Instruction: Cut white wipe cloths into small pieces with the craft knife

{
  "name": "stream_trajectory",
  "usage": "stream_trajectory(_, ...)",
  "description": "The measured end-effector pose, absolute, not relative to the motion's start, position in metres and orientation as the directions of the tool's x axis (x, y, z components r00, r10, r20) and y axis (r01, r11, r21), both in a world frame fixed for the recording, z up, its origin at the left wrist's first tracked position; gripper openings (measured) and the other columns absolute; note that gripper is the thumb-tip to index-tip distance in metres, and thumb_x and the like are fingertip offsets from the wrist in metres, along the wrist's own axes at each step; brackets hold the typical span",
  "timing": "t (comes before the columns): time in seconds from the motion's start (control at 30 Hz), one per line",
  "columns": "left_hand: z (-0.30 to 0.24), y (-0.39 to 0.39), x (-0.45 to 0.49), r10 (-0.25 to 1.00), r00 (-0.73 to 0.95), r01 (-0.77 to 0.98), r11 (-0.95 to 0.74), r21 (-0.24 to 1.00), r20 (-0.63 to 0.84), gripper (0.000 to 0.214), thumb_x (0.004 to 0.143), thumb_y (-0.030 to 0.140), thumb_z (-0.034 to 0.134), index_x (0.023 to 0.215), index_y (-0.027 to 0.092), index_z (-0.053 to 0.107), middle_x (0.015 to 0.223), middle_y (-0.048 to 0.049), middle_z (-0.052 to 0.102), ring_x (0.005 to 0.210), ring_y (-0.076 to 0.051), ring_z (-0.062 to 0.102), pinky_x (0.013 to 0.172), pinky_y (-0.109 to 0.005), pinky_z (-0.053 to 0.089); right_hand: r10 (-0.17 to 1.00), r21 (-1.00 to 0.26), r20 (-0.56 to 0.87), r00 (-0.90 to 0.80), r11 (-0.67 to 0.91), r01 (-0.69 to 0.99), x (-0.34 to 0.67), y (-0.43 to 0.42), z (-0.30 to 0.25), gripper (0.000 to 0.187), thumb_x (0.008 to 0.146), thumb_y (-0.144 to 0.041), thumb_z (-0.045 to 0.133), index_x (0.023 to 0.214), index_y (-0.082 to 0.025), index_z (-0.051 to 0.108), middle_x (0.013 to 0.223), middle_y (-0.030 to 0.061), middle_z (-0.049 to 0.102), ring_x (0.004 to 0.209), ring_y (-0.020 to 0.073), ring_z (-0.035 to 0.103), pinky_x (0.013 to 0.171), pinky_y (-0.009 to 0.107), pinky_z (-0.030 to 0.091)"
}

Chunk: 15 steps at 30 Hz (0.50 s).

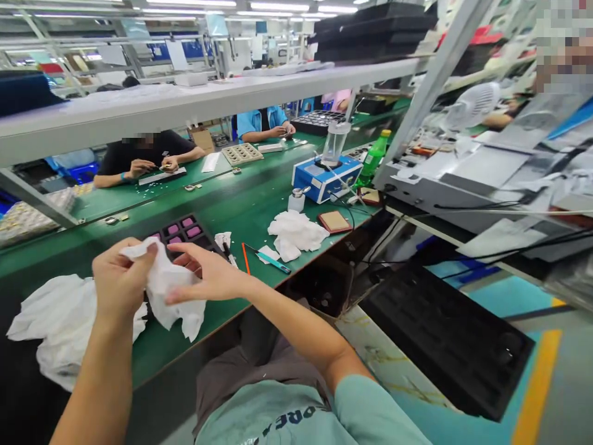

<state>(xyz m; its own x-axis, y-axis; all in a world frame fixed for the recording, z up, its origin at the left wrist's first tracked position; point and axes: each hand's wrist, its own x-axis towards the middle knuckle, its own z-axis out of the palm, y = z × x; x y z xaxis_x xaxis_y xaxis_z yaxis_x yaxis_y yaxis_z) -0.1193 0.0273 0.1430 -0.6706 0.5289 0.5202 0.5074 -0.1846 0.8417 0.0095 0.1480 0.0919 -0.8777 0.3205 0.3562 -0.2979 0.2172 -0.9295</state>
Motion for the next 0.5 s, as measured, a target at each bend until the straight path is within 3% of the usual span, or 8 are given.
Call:
stream_trajectory(0.1,0.143,0.029,-0.115,0.626,-0.642,0.505,-0.089,0.858,0.443,0.033,0.066,0.031,0.084,0.059,0.018,0.054,0.052,0.0057,0.046,0.047,-0.007,0.037,0.044,-0.019,0.028,0.493,-0.932,0.362,-0.791,0.220,-0.289,0.009,0.153,0.093,0.023,0.085,-0.038,0.067,0.099,-0.021,0.071,0.085,0.0006,0.071,0.077,0.0170,0.062,0.070,0.028,0.049)
stream_trajectory(0.17,0.144,0.025,-0.119,0.683,-0.633,0.439,-0.070,0.896,0.364,0.032,0.061,0.030,0.087,0.065,0.018,0.057,0.057,0.0045,0.052,0.051,-0.009,0.044,0.046,-0.019,0.033,0.550,-0.941,0.338,-0.764,0.180,-0.287,0.010,0.162,0.091,0.027,0.087,-0.043,0.062,0.088,-0.017,0.072,0.083,0.0022,0.071,0.075,0.0165,0.060,0.069,0.028,0.047)
stream_trajectory(0.23,0.146,0.018,-0.124,0.725,-0.619,0.407,-0.033,0.913,0.302,0.031,0.059,0.029,0.087,0.075,0.018,0.063,0.064,0.0012,0.061,0.056,-0.012,0.052,0.050,-0.020,0.038,0.585,-0.949,0.310,-0.750,0.135,-0.286,0.013,0.174,0.090,0.032,0.086,-0.046,0.062,0.089,-0.016,0.073,0.084,0.0035,0.071,0.074,0.0164,0.059,0.068,0.027,0.046)
stream_trajectory(0.33,0.147,0.009,-0.133,0.735,-0.605,0.462,0.009,0.887,0.308,0.025,0.068,0.032,0.082,0.085,0.017,0.072,0.076,-0.0044,0.068,0.066,-0.016,0.058,0.057,-0.023,0.044,0.633,-0.944,0.324,-0.703,0.171,-0.281,0.018,0.188,0.093,0.034,0.085,-0.048,0.063,0.086,-0.016,0.072,0.077,0.0028,0.067,0.070,0.0156,0.056,0.064,0.027,0.043)
stream_trajectory(0.5,0.147,0.002,-0.147,0.564,-0.719,0.442,-0.078,0.893,0.405,0.015,0.073,0.033,0.075,0.076,0.018,0.072,0.064,0.0007,0.058,0.057,-0.011,0.047,0.051,-0.021,0.036,0.687,-0.912,0.407,-0.603,0.343,-0.224,0.026,0.200,0.107,0.034,0.088,-0.049,0.063,0.085,-0.016,0.073,0.072,0.0015,0.062,0.065,0.0144,0.050,0.059,0.026,0.038)
